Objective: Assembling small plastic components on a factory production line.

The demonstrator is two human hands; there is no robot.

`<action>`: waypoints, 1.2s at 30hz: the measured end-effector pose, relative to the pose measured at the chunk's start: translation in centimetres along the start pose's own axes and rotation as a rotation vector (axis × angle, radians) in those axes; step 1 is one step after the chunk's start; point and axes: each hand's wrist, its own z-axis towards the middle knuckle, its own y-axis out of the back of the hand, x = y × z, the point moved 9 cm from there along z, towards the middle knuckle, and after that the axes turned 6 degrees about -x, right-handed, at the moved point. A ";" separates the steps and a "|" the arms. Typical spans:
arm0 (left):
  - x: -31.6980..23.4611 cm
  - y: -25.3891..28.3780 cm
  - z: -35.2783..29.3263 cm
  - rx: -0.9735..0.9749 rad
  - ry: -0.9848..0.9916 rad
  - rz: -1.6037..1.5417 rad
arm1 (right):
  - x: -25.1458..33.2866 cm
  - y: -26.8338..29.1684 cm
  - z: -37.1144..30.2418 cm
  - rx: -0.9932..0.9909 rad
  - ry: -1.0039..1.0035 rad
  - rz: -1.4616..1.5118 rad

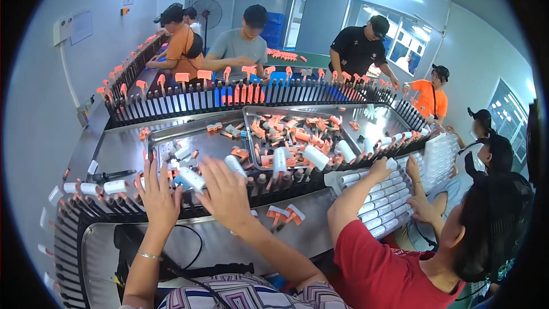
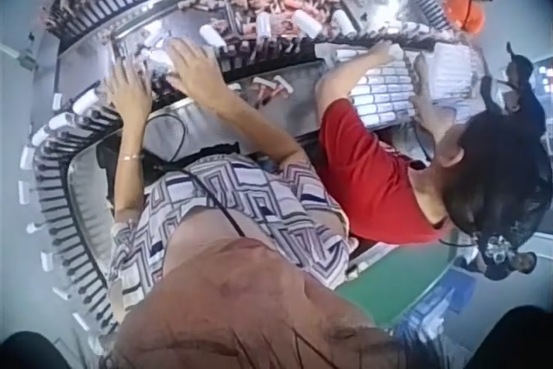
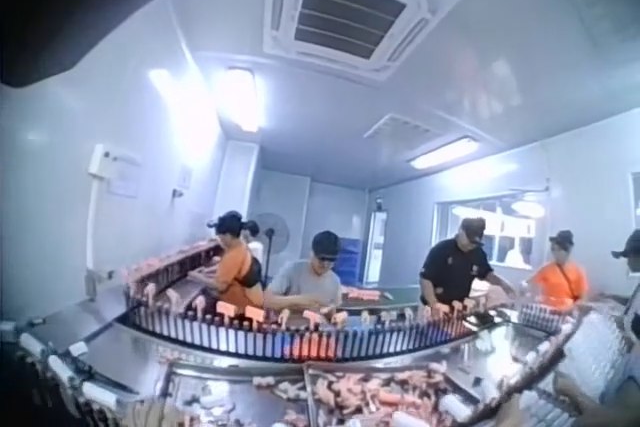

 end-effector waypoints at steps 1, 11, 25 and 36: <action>-0.7 0.6 0.7 0.000 -0.006 -0.048 | -0.3 1.3 0.9 -0.062 -0.007 -0.014; -7.8 -4.1 4.7 0.023 -0.305 -0.490 | -9.6 -0.7 0.4 -0.061 -0.035 -0.266; -0.4 1.2 1.5 -0.143 -0.078 -0.358 | 0.3 -0.7 0.7 0.021 0.002 0.062; -6.4 -5.8 2.7 0.150 -0.361 -0.509 | -6.9 -1.2 0.2 0.021 -0.128 -0.458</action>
